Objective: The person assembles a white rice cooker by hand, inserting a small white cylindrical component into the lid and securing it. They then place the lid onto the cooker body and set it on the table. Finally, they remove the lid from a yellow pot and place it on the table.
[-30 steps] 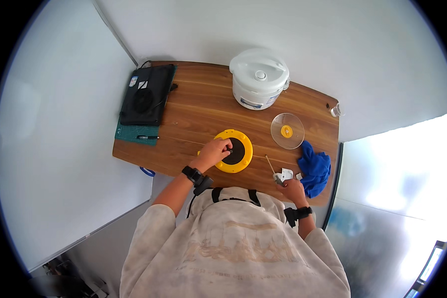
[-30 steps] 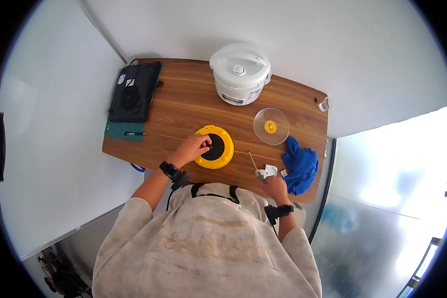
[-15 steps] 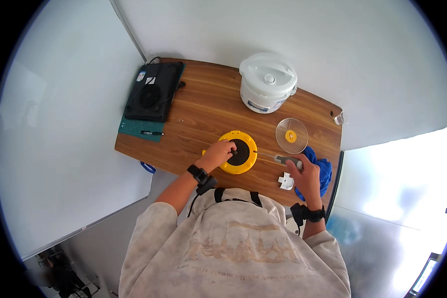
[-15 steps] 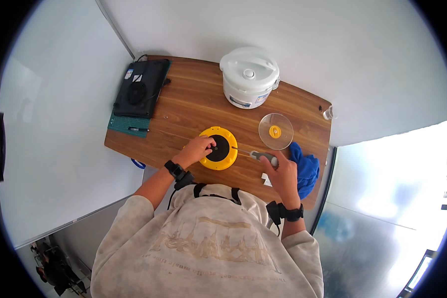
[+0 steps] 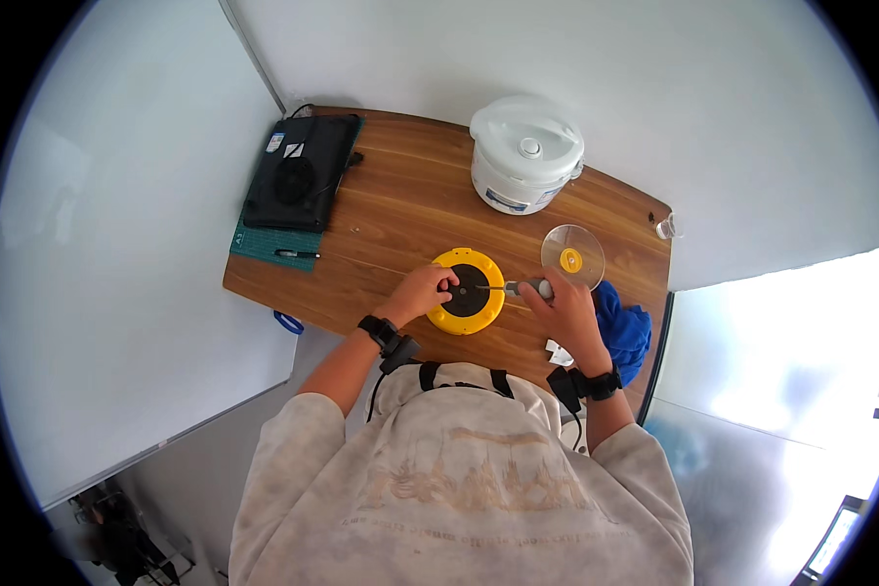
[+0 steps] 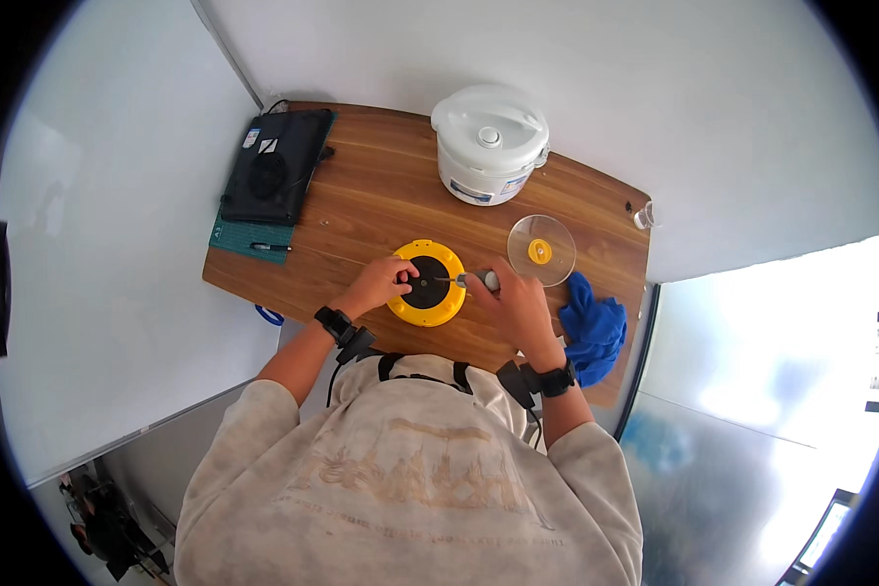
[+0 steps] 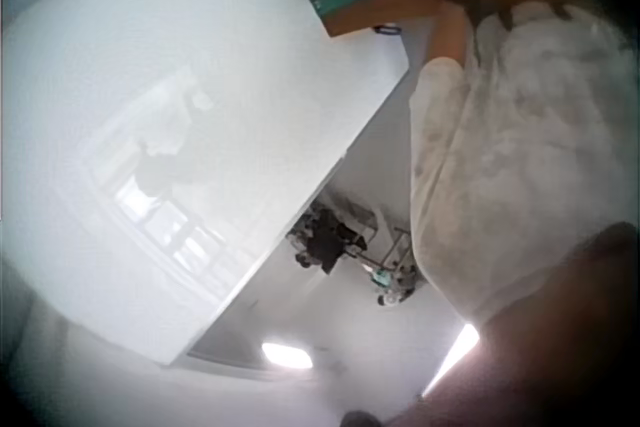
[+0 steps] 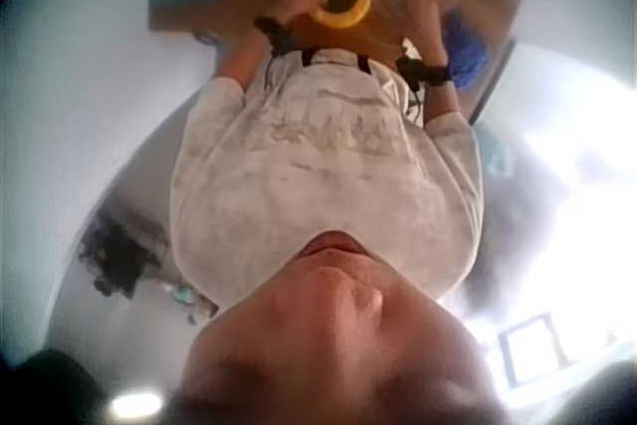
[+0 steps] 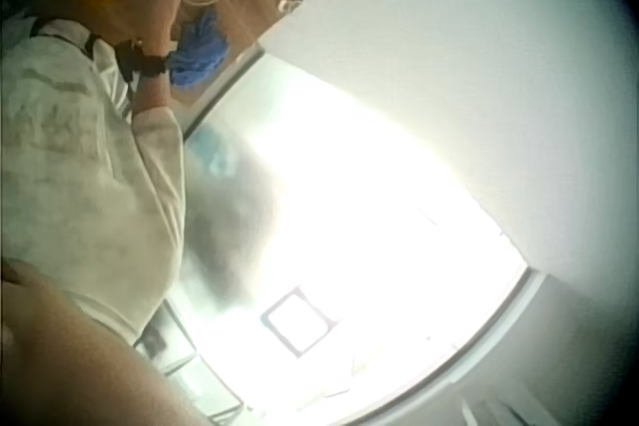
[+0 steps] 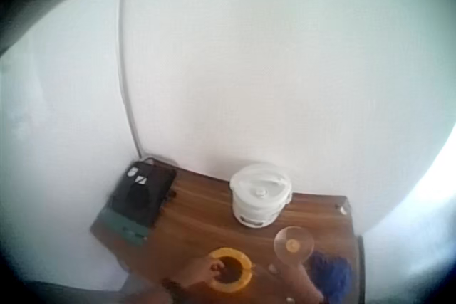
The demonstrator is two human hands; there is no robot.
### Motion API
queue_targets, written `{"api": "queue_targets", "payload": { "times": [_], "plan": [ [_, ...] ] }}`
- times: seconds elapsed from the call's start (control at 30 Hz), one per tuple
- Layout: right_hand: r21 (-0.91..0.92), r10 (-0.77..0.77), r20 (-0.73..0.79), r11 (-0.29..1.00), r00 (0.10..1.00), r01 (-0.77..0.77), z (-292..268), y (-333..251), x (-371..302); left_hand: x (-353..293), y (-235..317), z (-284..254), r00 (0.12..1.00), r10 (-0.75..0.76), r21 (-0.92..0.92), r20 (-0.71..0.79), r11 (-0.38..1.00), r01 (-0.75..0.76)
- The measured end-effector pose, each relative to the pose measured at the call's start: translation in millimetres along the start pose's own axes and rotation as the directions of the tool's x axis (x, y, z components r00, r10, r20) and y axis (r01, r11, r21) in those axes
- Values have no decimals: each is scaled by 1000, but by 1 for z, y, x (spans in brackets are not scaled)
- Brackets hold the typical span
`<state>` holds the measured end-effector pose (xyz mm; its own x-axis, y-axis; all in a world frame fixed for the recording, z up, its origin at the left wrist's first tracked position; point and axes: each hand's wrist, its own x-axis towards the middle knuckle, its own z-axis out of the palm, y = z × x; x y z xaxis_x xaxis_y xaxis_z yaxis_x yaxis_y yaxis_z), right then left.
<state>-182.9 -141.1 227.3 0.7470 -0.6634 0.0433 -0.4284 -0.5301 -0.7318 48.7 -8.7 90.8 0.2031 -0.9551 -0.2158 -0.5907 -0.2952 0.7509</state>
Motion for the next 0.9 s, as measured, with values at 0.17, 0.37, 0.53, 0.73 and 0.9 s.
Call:
{"api": "queue_targets", "payload": {
  "times": [0.17,0.37,0.53,0.73,0.9],
  "plan": [
    [-1,-38,-2,999,999,38,8,-1,6,-3,8,-4,1000,24,55,12,998,-24],
    [-2,-28,49,1000,998,28,20,0,13,-4,9,-4,999,9,123,52,992,-15],
    [-6,-19,85,1000,996,19,21,0,16,-5,4,-3,997,47,134,61,989,-55],
    [-29,-46,98,998,994,49,23,-4,17,-8,12,-3,998,10,177,59,984,-21],
    [-70,-69,112,995,991,78,25,-6,20,-7,12,-4,997,-1,174,73,985,-12]
  ]
}}
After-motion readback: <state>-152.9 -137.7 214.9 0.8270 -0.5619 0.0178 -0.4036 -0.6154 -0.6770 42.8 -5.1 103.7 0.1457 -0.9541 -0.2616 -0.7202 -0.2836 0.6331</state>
